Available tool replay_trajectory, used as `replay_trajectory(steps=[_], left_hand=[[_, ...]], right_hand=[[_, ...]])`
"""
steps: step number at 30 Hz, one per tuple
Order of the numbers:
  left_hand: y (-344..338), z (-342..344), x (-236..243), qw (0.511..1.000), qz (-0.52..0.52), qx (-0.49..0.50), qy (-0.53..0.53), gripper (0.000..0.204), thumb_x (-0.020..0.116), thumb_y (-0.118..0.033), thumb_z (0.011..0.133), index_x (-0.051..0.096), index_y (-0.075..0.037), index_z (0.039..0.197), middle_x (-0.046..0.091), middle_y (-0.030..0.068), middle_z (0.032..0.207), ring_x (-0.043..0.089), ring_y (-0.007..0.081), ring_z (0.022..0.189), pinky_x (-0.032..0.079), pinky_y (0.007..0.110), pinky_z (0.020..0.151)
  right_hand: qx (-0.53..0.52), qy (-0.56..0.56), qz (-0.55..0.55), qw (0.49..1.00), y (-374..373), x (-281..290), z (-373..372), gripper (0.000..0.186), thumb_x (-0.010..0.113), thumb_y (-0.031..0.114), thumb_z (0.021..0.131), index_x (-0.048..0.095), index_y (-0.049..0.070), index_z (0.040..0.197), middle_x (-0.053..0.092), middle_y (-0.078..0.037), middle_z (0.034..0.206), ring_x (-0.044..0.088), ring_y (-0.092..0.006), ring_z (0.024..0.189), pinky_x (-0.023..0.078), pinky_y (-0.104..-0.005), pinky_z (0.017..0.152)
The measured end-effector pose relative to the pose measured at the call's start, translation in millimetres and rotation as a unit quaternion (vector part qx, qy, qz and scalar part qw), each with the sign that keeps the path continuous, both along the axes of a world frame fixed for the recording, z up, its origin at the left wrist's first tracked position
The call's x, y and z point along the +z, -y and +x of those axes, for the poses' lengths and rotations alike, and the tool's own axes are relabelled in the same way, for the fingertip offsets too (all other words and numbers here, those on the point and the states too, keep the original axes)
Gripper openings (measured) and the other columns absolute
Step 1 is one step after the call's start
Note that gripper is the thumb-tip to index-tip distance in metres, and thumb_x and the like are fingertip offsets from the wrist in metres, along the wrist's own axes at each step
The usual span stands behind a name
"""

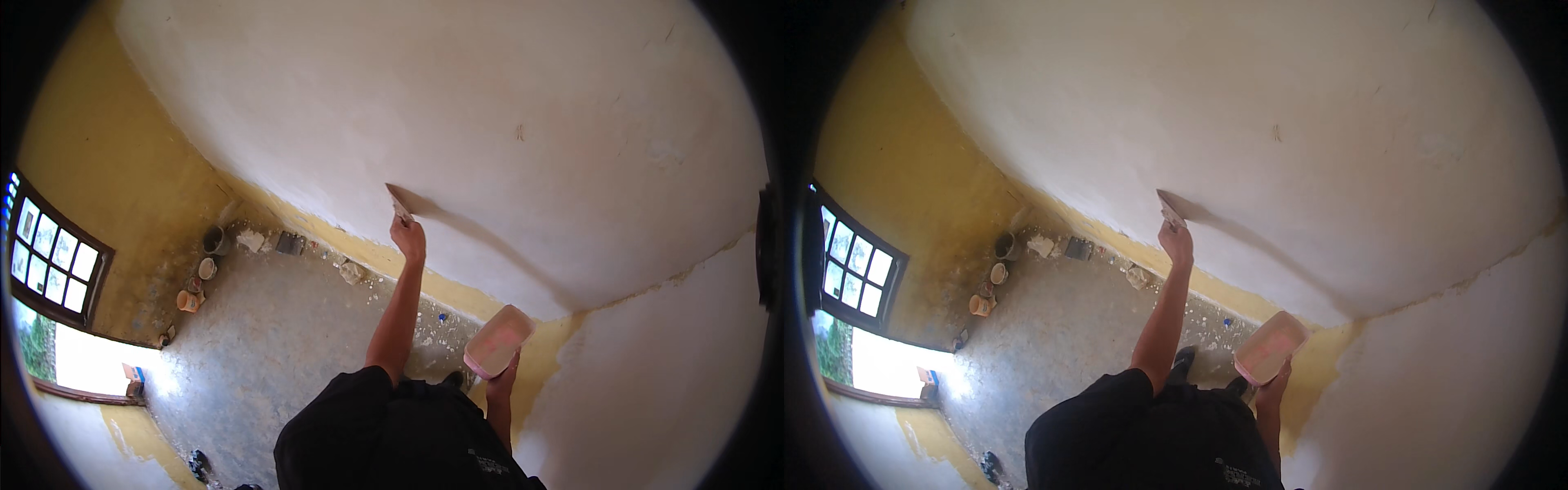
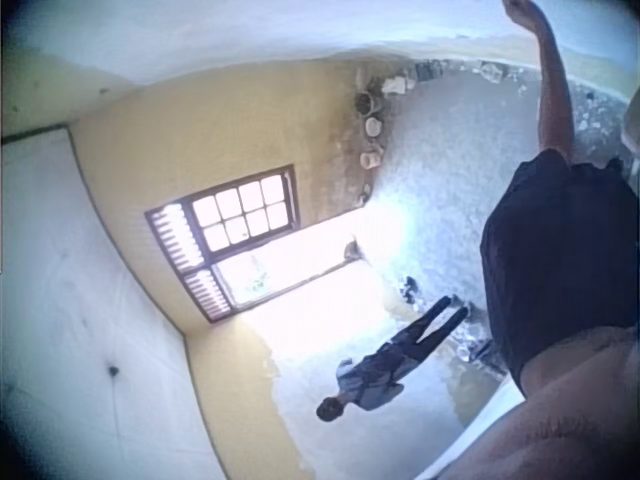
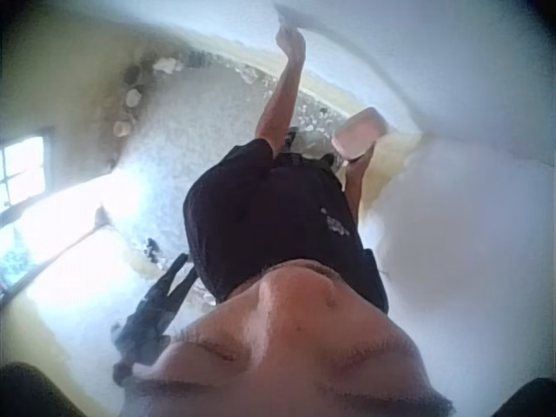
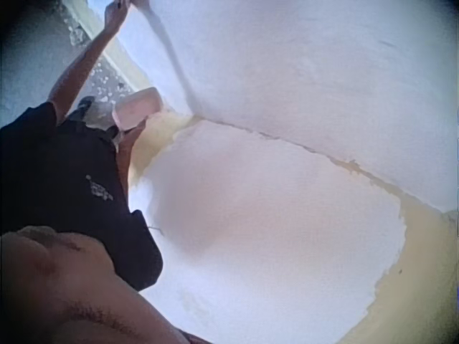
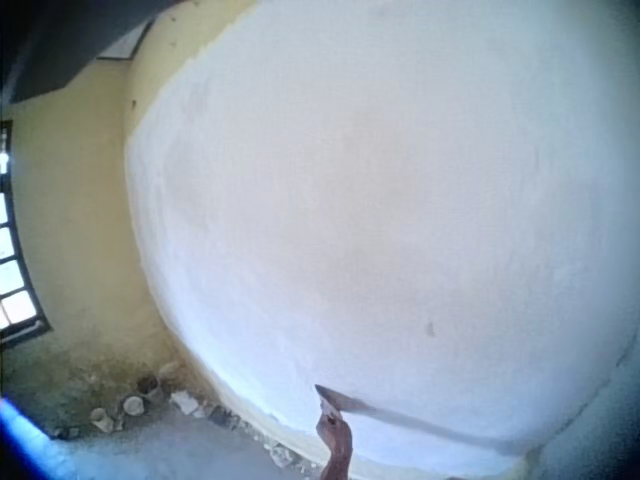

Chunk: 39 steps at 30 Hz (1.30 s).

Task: The person applies plaster to a wall using a putty knife and a plastic container holding the plaster mixture.

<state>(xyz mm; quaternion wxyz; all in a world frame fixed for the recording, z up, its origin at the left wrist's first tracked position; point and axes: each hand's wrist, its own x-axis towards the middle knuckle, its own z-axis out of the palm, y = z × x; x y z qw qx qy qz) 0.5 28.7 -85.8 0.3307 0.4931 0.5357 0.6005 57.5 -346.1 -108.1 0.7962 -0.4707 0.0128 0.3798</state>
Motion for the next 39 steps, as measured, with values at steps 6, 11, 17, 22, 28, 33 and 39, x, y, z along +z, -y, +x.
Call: replay_trajectory(steps=[6,11,17,22,28,33,39], left_hand=[[110,42,67,0.992,-0.051,-0.101,-0.051,0.037,0.049,0.001,0.089,0.057,0.002,0.125,0.062,0.0294,0.084,0.059,0.0413,0.071,0.047,0.042,0.064],[124,27,17,0.981,0.079,-0.147,-0.094,0.028,0.051,0.001,0.09,0.06,0.003,0.117,0.065,0.023,0.082,0.058,0.0276,0.064,0.047,0.033,0.062],[84,-16,-23,0.886,-0.116,-0.261,0.365,0.028,0.053,0.003,0.094,0.054,0.005,0.122,0.063,0.0106,0.112,0.062,0.0166,0.095,0.051,0.027,0.082],[59,-35,-55,0.92,-0.119,-0.138,0.346,0.026,0.053,0.001,0.093,0.058,0.006,0.117,0.065,0.0103,0.105,0.062,0.0142,0.093,0.051,0.028,0.075],[28,0,-96,0.994,-0.046,0.1,0.001,0.026,0.047,-0.003,0.09,0.061,0.012,0.106,0.066,0.0273,0.09,0.065,0.0387,0.081,0.049,0.043,0.074],[60,105,-69,0.991,-0.04,0.118,-0.054,0.045,0.047,-0.003,0.088,0.047,0.009,0.132,0.06,0.0352,0.108,0.06,0.0475,0.099,0.049,0.045,0.085],[169,83,-109,0.998,-0.003,-0.005,-0.068,0.022,0.052,-0.007,0.09,0.063,0.007,0.103,0.064,0.0262,0.079,0.061,0.0363,0.064,0.047,0.042,0.061]], right_hand=[[0.018,0.029,0.007,0.999,5,7,3,0.054,0.039,0.045,0.101,0.039,0.004,0.137,0.05,-0.012,0.13,0.051,-0.0278,0.121,0.043,-0.0428,0.102],[0.035,0.019,0.008,0.999,8,-8,15,0.056,0.036,0.048,0.101,0.038,0.007,0.14,0.049,-0.009,0.136,0.048,-0.0258,0.125,0.039,-0.0421,0.107],[-0.008,-0.001,0.018,1.0,23,-8,18,0.055,0.037,0.047,0.101,0.038,0.008,0.14,0.048,-0.009,0.136,0.047,-0.0259,0.126,0.039,-0.0422,0.107],[-0.039,0.112,-0.045,0.992,40,1,10,0.054,0.038,0.045,0.101,0.035,0.011,0.143,0.044,-0.007,0.138,0.044,-0.0231,0.129,0.038,-0.0408,0.106],[-0.058,0.098,-0.044,0.993,50,7,3,0.052,0.037,0.043,0.101,0.036,0.011,0.142,0.044,-0.007,0.138,0.044,-0.0235,0.128,0.038,-0.041,0.106],[-0.051,0.06,-0.033,0.996,51,-6,6,0.051,0.038,0.043,0.101,0.036,0.011,0.141,0.045,-0.007,0.137,0.045,-0.0234,0.128,0.039,-0.0408,0.106],[-0.07,0.031,-0.037,0.996,52,-2,10,0.055,0.038,0.045,0.101,0.036,0.008,0.141,0.046,-0.009,0.137,0.045,-0.0254,0.128,0.039,-0.0415,0.106]])
